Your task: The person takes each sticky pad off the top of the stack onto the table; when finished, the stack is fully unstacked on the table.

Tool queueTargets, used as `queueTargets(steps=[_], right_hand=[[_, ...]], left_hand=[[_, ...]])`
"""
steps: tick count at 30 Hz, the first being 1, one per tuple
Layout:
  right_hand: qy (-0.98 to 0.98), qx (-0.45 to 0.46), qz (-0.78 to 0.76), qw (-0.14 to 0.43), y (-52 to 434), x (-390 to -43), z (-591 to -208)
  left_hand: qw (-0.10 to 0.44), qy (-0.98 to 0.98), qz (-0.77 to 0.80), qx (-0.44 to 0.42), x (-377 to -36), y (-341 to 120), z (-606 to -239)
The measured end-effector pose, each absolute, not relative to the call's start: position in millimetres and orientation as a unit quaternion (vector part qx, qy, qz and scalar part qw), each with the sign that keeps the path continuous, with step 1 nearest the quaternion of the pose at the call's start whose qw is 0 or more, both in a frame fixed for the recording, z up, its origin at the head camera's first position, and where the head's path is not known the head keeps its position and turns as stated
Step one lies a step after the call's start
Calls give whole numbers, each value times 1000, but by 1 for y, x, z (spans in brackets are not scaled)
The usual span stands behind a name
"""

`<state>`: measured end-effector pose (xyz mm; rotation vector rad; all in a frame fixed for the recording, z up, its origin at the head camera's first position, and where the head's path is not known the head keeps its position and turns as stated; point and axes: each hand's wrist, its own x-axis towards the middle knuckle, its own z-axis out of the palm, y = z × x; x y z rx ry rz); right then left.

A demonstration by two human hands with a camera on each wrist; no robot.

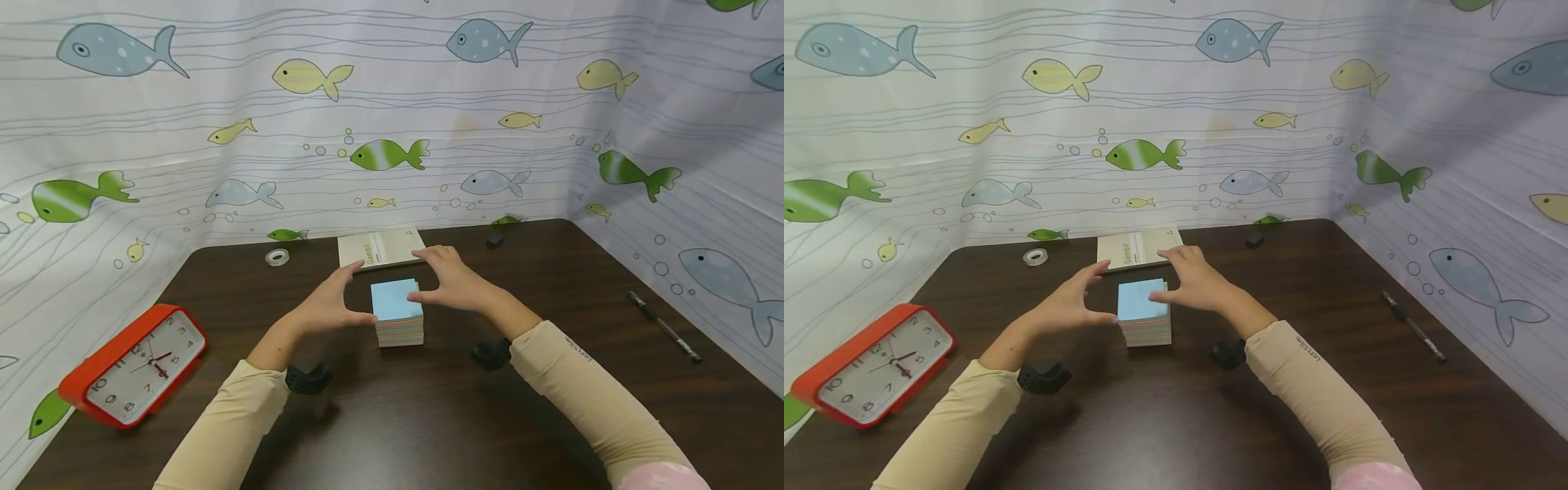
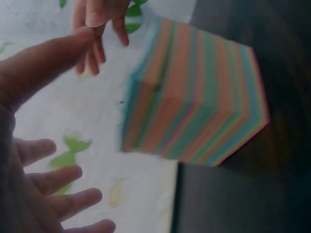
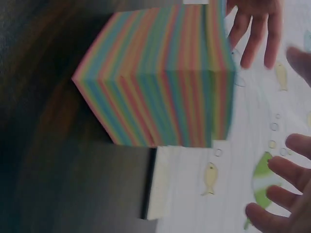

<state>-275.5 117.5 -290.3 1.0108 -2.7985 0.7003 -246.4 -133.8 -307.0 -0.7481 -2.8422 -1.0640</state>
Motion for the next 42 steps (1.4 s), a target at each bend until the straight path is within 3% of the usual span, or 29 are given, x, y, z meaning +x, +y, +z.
queueTargets(steps=[5, 10, 22, 42], right_hand=[[-913, 352, 204, -20, 106, -278, -304], [-916, 359, 171, -44, 99, -280, -313], [-918, 351, 182, -32, 99, -283, -310], [-911, 333, 242, -26, 137, -291, -299]], left_hand=[[-24, -897, -362, -252, -255, -121, -328], [-32, -893, -376, -246, -260, -115, -343], [-58, -862, -457, -210, -266, -113, -352], [-68, -880, -429, -194, -268, -111, -352]])
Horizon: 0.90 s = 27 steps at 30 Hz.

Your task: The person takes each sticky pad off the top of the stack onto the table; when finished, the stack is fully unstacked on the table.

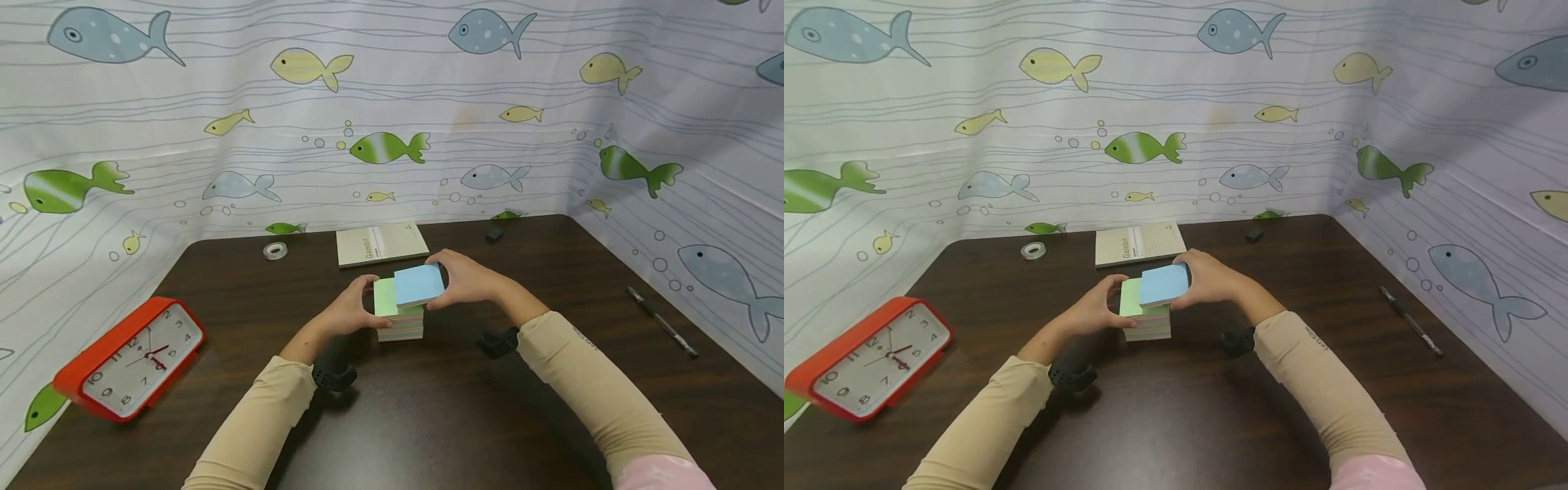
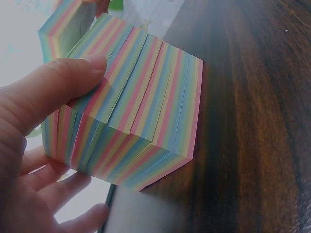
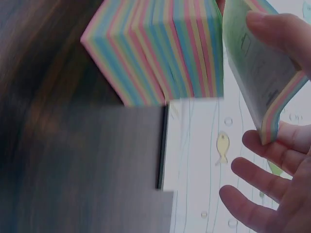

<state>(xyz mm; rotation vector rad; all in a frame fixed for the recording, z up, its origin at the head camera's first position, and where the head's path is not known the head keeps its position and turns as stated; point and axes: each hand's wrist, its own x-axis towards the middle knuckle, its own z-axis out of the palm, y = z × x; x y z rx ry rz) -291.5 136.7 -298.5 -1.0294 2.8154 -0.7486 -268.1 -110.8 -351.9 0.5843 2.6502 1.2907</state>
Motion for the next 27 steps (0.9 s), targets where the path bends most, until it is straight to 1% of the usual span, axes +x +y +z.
queueTargets(steps=[9, 15, 27], right_hand=[[915, -310, -258, 12, 169, -293, -297], [918, -306, -252, 12, 184, -295, -305], [929, -305, -202, 49, 192, -298, -337]], left_hand=[[75, 876, 435, 193, -269, -112, -351], [77, 877, 435, 190, -270, -112, -352], [82, 873, 443, 187, -268, -112, -350]])
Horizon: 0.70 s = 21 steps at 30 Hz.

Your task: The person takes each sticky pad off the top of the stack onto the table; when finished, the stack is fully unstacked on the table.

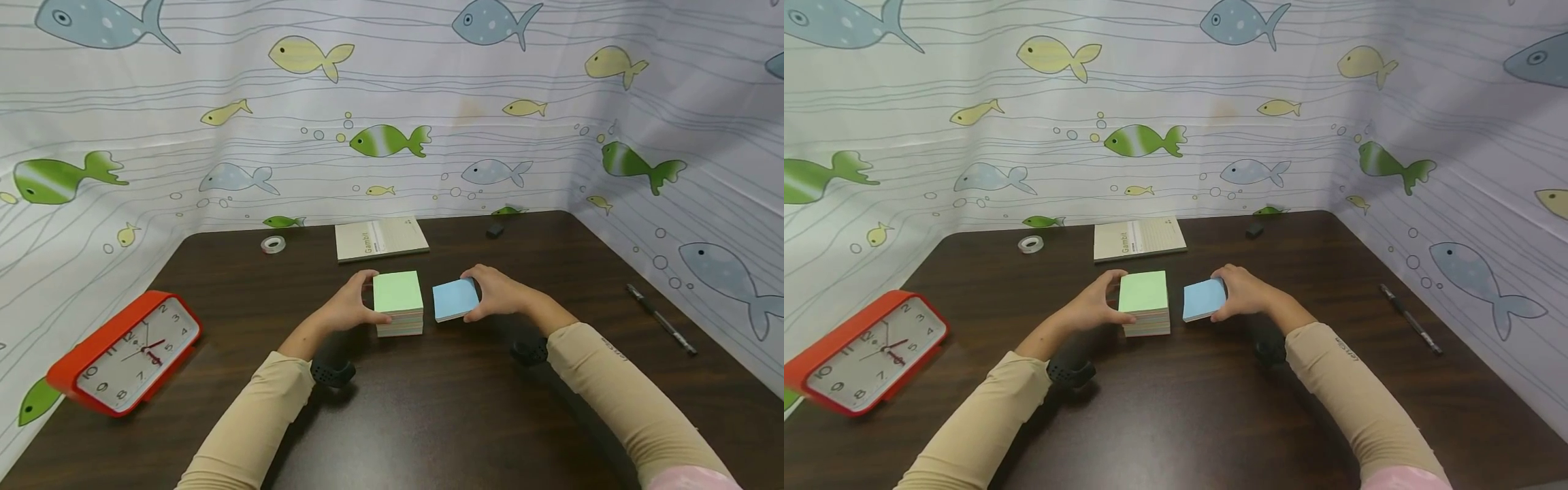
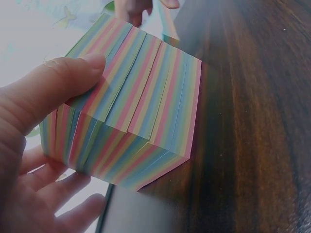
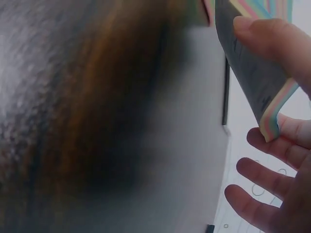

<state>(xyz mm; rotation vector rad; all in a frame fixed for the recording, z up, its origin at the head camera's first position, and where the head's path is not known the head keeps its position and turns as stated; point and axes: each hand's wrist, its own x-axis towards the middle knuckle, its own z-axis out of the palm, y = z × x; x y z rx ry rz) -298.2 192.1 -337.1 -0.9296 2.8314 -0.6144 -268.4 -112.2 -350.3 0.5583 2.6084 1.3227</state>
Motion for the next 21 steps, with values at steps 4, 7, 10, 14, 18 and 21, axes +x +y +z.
queueTargets(steps=[4, 7, 10, 14, 18, 21], right_hand=[[932, -303, -190, 61, 191, -300, -342], [935, -300, -173, 74, 190, -301, -343], [941, -286, -150, 101, 190, -302, -343], [946, -267, -131, 132, 187, -302, -340], [943, -272, -141, 130, 179, -300, -331], [936, -291, -157, 122, 171, -296, -323]], left_hand=[[82, 872, 443, 190, -269, -113, -350], [84, 873, 443, 187, -269, -113, -351], [85, 873, 442, 188, -268, -113, -350], [86, 870, 446, 192, -268, -113, -350], [88, 867, 451, 193, -270, -113, -351], [89, 866, 453, 191, -270, -113, -352]])
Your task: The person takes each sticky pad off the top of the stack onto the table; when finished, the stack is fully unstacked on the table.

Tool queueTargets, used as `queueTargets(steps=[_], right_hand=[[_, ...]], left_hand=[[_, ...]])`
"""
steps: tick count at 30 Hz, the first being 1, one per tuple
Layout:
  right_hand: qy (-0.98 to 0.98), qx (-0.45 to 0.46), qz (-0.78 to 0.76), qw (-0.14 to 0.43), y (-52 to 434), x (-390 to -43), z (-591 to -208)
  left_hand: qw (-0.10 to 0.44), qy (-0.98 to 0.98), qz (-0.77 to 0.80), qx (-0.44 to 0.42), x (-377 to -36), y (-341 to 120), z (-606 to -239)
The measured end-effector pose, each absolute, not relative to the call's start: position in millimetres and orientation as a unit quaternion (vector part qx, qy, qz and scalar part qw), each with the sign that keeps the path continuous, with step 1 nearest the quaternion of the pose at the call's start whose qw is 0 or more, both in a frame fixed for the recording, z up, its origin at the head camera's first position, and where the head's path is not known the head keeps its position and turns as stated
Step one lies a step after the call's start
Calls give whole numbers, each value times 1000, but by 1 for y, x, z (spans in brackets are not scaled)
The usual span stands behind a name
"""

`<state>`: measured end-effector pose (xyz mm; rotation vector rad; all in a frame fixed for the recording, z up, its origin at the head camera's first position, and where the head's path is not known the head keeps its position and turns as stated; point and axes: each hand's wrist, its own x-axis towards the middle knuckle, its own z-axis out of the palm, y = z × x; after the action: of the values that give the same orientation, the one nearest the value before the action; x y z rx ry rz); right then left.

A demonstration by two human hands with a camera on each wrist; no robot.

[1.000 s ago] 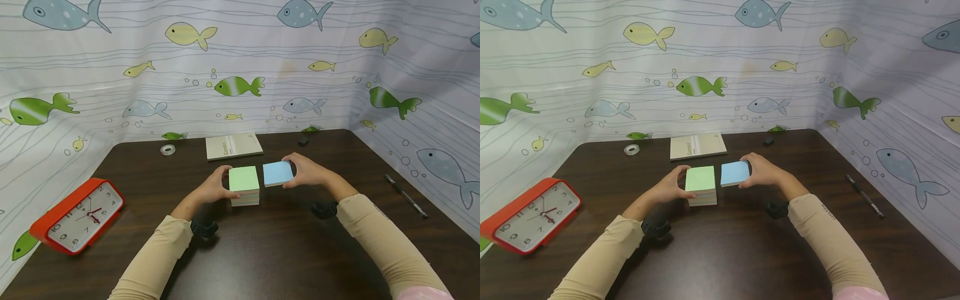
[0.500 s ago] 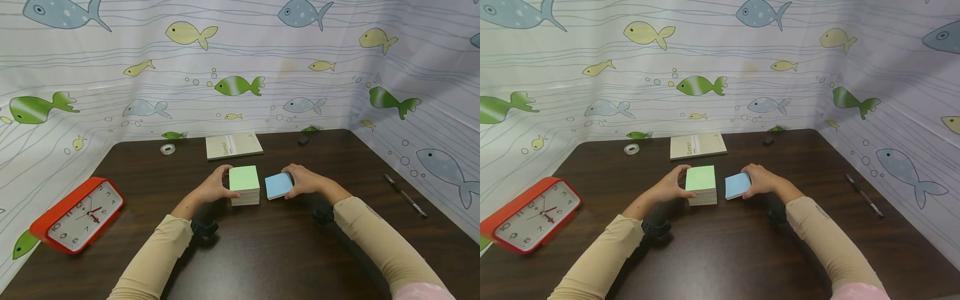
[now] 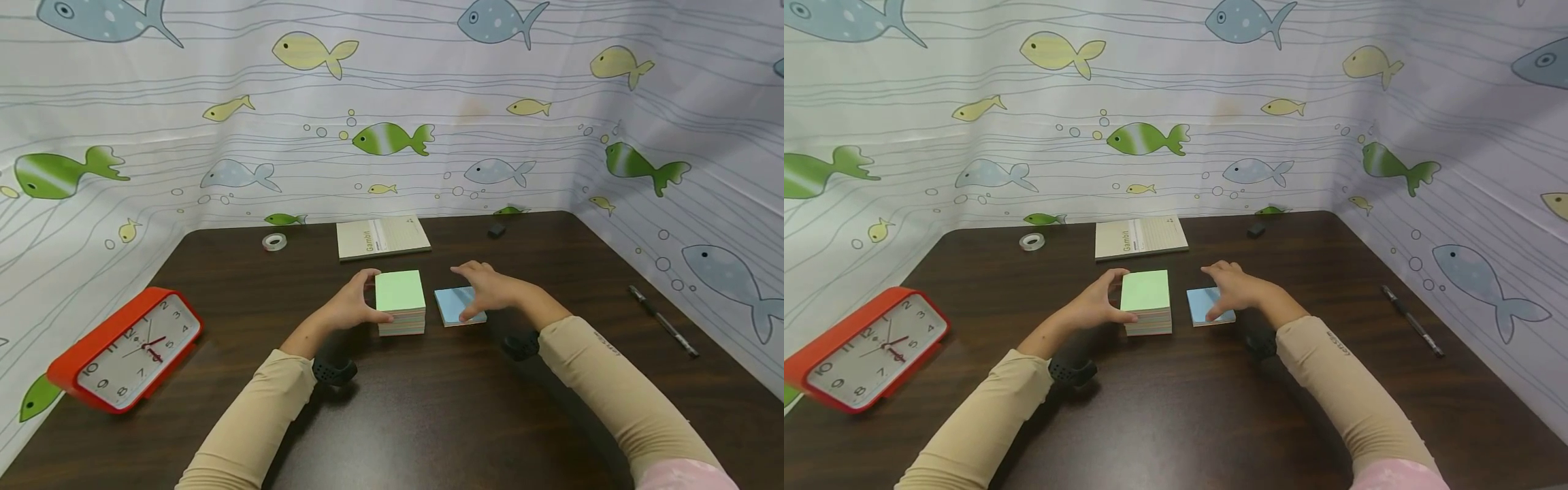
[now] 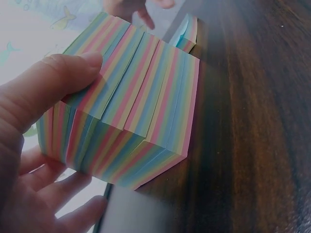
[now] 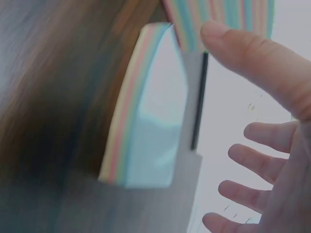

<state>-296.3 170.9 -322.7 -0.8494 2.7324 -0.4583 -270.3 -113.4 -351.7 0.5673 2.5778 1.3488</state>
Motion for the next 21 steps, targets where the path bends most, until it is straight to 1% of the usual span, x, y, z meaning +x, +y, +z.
queueTargets(steps=[7, 15, 21], right_hand=[[917, -334, -188, 111, 146, -288, -311], [914, -345, -189, 104, 115, -286, -306], [914, -355, -172, 96, 100, -289, -308]], left_hand=[[89, 868, 452, 185, -271, -113, -353], [82, 865, 455, 192, -273, -113, -355], [80, 863, 458, 195, -273, -112, -355]])
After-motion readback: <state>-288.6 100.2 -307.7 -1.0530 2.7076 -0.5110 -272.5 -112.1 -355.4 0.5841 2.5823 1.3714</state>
